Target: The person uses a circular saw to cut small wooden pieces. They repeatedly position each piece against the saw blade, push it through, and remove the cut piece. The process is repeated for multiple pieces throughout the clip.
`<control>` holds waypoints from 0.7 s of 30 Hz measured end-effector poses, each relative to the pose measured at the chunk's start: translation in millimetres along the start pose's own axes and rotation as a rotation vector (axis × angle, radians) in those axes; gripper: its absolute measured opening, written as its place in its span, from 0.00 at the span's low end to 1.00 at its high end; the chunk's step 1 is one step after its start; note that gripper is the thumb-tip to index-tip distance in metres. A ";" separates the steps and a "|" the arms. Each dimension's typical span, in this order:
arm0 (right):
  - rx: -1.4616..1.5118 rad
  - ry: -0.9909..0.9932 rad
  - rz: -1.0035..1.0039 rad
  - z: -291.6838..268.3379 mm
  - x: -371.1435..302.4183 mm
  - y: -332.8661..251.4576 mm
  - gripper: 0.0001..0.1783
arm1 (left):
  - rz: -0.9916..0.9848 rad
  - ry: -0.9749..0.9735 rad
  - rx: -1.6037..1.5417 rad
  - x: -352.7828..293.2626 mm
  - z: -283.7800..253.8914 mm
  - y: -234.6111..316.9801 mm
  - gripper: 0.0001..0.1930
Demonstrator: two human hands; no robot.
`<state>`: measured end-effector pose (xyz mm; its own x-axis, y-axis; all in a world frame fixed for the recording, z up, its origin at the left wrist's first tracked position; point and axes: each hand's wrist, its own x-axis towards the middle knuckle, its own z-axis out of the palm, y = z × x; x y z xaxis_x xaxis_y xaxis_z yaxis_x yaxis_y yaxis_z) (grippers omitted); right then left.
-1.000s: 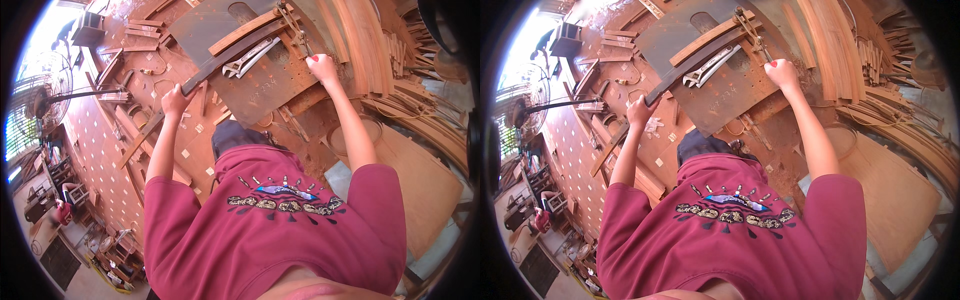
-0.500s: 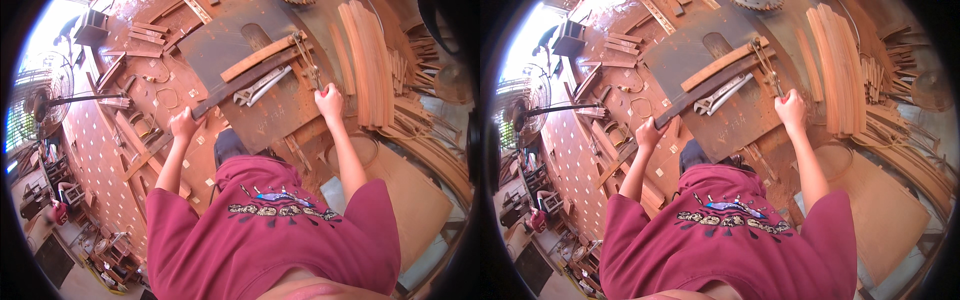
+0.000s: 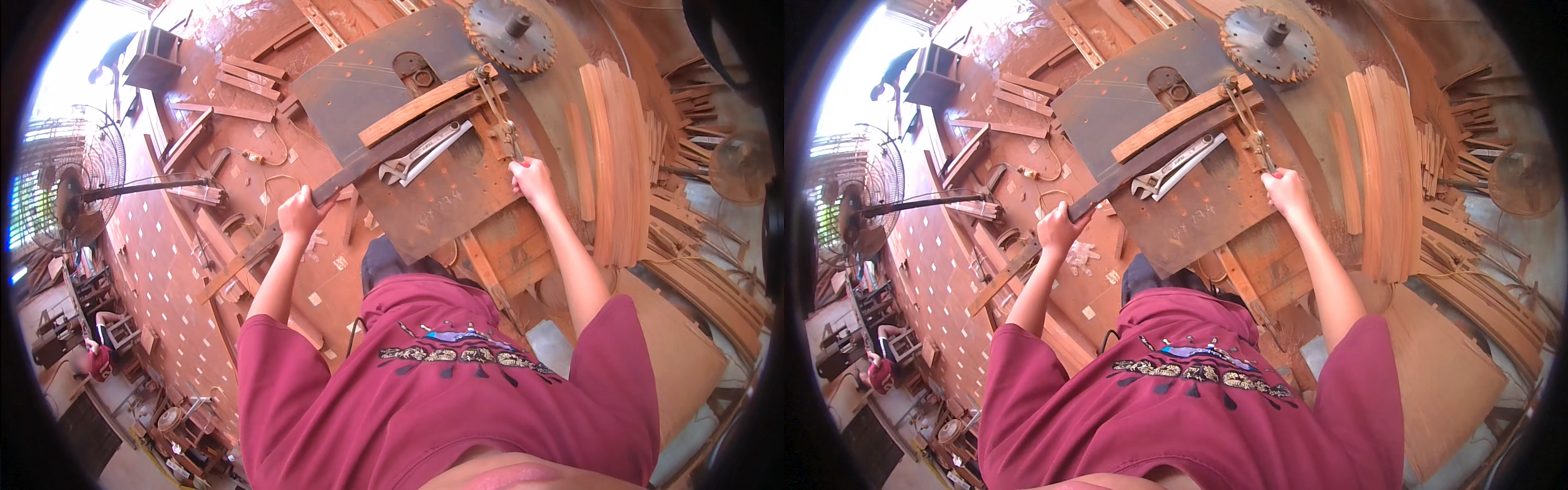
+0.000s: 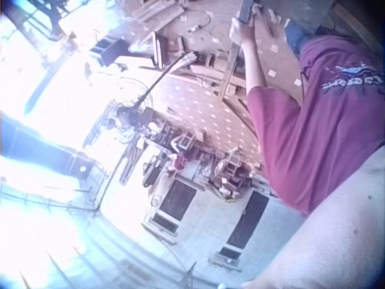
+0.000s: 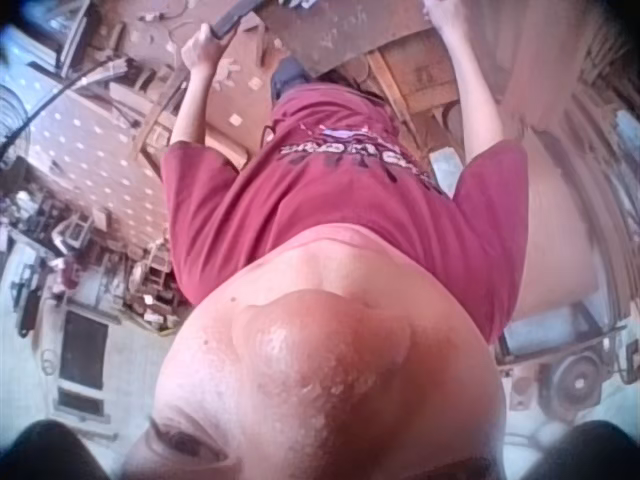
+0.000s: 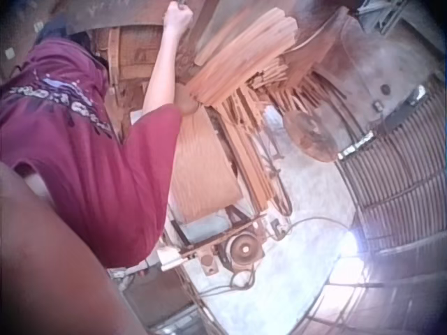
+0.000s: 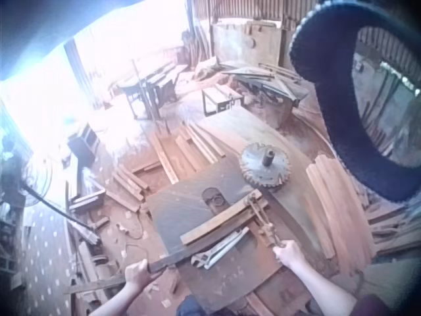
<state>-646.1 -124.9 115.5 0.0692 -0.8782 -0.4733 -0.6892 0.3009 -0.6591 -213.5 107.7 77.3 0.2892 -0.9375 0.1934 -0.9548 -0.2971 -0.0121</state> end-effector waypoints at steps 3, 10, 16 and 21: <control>-0.001 0.007 -0.024 1.0 2.6 8.6 0.21 | -0.026 -0.017 -0.025 0.4 4.0 -0.2 0.32; 0.016 0.013 -0.133 4.5 -7.8 4.8 0.21 | -0.007 -0.019 0.009 7.0 -4.3 -2.4 0.32; -0.080 0.067 -0.084 4.8 -14.5 -3.1 0.21 | 0.022 -0.004 0.055 12.0 -7.4 -5.4 0.34; -0.088 0.052 -0.002 -1.0 -29.3 -13.6 0.19 | 0.023 -0.003 0.076 13.6 -5.0 -4.9 0.33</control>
<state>-639.5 -103.6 139.0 0.0349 -0.8977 -0.4392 -0.7500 0.2670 -0.6052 -205.2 97.3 84.9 0.2673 -0.9448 0.1896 -0.9533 -0.2879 -0.0909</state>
